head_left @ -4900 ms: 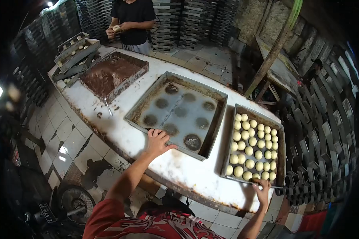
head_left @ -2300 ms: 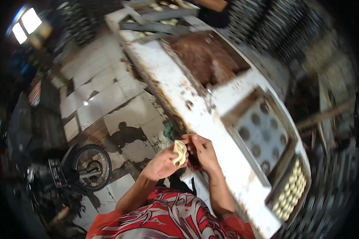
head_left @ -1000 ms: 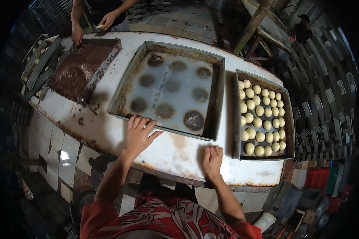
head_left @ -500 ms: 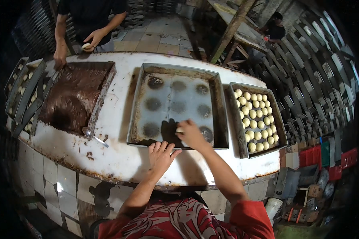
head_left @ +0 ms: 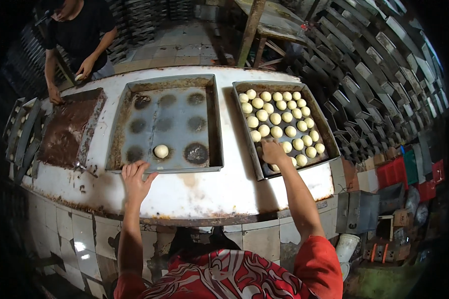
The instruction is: Filling dough with chocolate and shaping it into rounds for baking.
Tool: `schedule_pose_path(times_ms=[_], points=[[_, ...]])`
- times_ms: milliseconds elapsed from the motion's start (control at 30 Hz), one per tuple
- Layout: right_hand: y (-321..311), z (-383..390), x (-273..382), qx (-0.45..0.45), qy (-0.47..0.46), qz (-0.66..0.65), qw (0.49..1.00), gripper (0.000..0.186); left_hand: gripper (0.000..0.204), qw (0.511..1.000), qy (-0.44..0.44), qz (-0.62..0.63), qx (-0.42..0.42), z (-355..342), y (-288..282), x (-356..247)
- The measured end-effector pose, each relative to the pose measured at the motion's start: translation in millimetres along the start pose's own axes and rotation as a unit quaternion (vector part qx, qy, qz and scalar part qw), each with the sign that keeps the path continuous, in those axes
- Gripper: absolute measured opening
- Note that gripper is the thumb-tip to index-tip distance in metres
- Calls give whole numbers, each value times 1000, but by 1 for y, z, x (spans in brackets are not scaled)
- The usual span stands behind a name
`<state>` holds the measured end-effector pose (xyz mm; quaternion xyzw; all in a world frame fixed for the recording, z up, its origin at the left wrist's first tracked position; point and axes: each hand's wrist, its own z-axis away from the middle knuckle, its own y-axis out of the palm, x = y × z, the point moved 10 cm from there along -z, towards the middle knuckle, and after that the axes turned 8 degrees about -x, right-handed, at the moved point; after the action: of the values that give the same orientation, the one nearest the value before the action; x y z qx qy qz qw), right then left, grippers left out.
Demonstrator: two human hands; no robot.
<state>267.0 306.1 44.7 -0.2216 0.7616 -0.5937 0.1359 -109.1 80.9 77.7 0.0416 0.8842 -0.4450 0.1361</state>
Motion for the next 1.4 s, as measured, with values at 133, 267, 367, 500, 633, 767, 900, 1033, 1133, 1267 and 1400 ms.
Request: schedule_pose_path(times_ms=[133,267,367,500,633,767,900,1033,1133,1267,1400], points=[[-71,12,50,-51,44,-72,995,27,27,929,-242,243,-139,40,-38,-8],[-142,78,187,-137,-53,-290,946,24,30,339,-492,801,37,103,25,-131],[-137,125,330,84,-262,-458,845,20,35,423,-546,721,53,112,-4,-112],[-101,93,412,121,-160,-677,708,12,34,526,-472,698,-117,131,-56,-18],[-33,-8,526,94,36,-773,627,17,39,368,-385,807,-257,134,-100,72],[39,-44,631,-134,-112,-520,836,28,26,358,-463,748,-314,162,-136,198],[77,-35,647,-67,30,-497,865,19,29,516,-586,569,-259,196,-120,287],[-4,-48,709,-72,-101,-450,884,16,35,661,-541,499,-148,126,-140,294],[15,-130,773,116,-185,-294,931,13,41,687,-489,537,-24,93,-135,303],[54,-181,814,9,-420,10,908,15,47,450,-471,756,-62,82,-172,324],[62,-127,819,211,-571,81,789,12,39,355,-572,737,-56,131,-175,363]])
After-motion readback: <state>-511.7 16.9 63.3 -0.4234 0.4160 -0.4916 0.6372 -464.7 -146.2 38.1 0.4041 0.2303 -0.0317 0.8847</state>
